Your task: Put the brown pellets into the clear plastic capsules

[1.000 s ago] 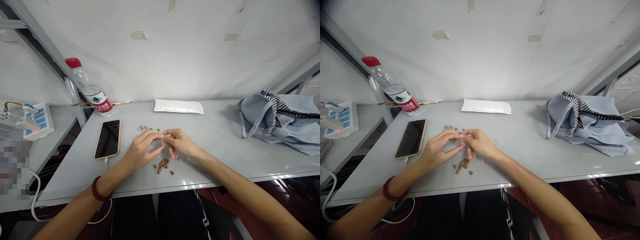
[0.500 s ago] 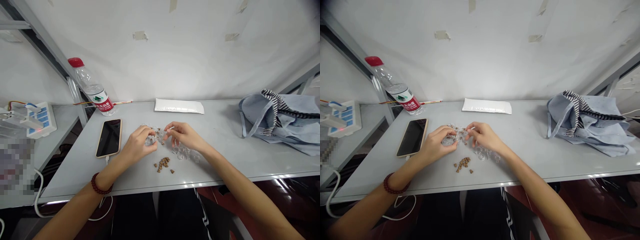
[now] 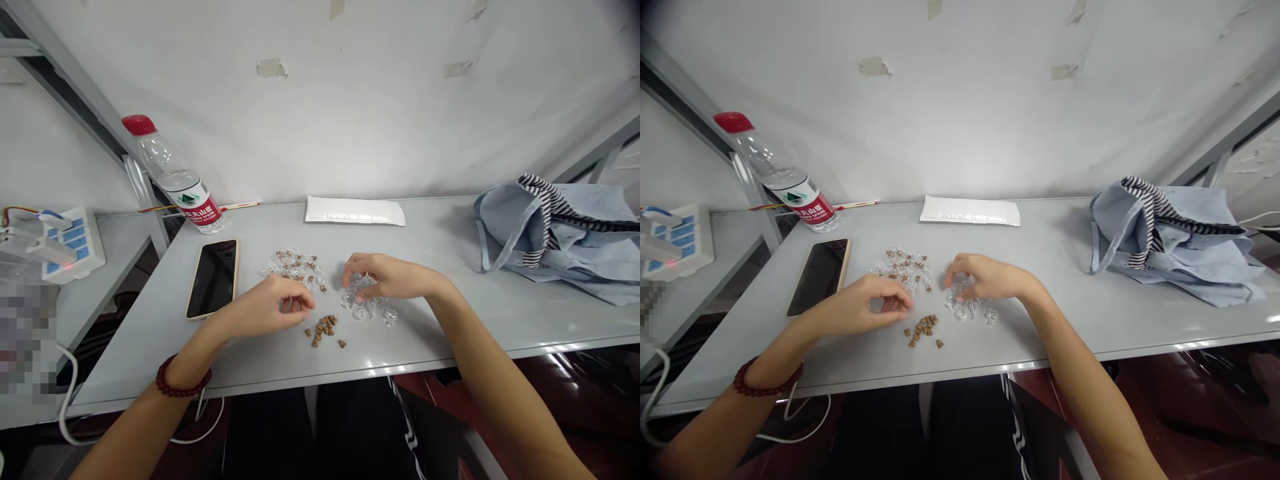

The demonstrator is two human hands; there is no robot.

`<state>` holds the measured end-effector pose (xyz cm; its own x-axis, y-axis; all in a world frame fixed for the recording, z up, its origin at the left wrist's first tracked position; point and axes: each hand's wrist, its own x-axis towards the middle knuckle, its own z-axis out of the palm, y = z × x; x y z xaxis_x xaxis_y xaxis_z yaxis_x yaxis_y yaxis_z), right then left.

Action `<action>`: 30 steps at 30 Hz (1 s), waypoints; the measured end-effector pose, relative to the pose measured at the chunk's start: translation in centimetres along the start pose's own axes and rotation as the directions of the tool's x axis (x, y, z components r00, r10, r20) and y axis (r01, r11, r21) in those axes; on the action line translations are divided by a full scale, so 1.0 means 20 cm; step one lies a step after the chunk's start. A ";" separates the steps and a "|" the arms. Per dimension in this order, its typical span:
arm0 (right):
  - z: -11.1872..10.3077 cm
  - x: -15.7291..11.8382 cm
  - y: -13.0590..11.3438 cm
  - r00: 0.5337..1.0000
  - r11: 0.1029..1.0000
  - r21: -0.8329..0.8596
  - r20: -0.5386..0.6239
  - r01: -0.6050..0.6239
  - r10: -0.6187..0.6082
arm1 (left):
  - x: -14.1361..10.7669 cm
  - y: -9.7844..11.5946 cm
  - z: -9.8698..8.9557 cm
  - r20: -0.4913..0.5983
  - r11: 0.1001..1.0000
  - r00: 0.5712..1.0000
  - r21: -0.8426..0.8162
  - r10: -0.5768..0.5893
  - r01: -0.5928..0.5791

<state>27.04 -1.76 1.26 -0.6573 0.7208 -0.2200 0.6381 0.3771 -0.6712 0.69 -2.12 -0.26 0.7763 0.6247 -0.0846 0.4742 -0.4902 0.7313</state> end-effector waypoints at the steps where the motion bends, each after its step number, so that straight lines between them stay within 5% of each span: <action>1: 0.01 0.01 0.00 1.000 1.000 -0.007 -0.017 0.001 -0.001 | 0.00 0.00 0.00 0.073 1.000 0.997 -0.003 0.010 -0.010; 5: 0.03 0.04 0.02 0.995 0.997 -0.059 -0.080 -0.058 0.053 | 0.01 -0.01 0.02 0.197 0.999 0.979 0.011 0.045 -0.048; 14: 0.10 0.09 0.05 0.983 0.988 -0.122 -0.172 -0.093 0.071 | 0.01 -0.01 0.05 0.100 0.992 0.988 0.036 0.115 -0.119; 19: 0.10 0.09 0.04 0.982 0.996 -0.012 -0.166 -0.089 0.086 | 0.02 -0.01 0.04 -0.110 0.999 0.994 -0.039 0.019 -0.023; 24: 0.10 0.10 -0.01 0.979 0.960 0.280 -0.199 0.013 0.044 | 0.04 -0.01 0.07 -0.365 0.991 0.931 -0.125 -0.005 -0.044; 30: 0.16 0.11 -0.05 0.993 0.915 0.398 -0.120 0.066 -0.020 | 0.05 0.00 0.10 -0.444 0.974 0.894 -0.174 0.053 -0.144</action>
<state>23.53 -2.41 -0.83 -0.6172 0.7775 -0.1205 0.3808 0.1612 -0.9105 2.24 -2.72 -1.75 0.5346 0.8029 0.2638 0.2782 -0.4619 0.8422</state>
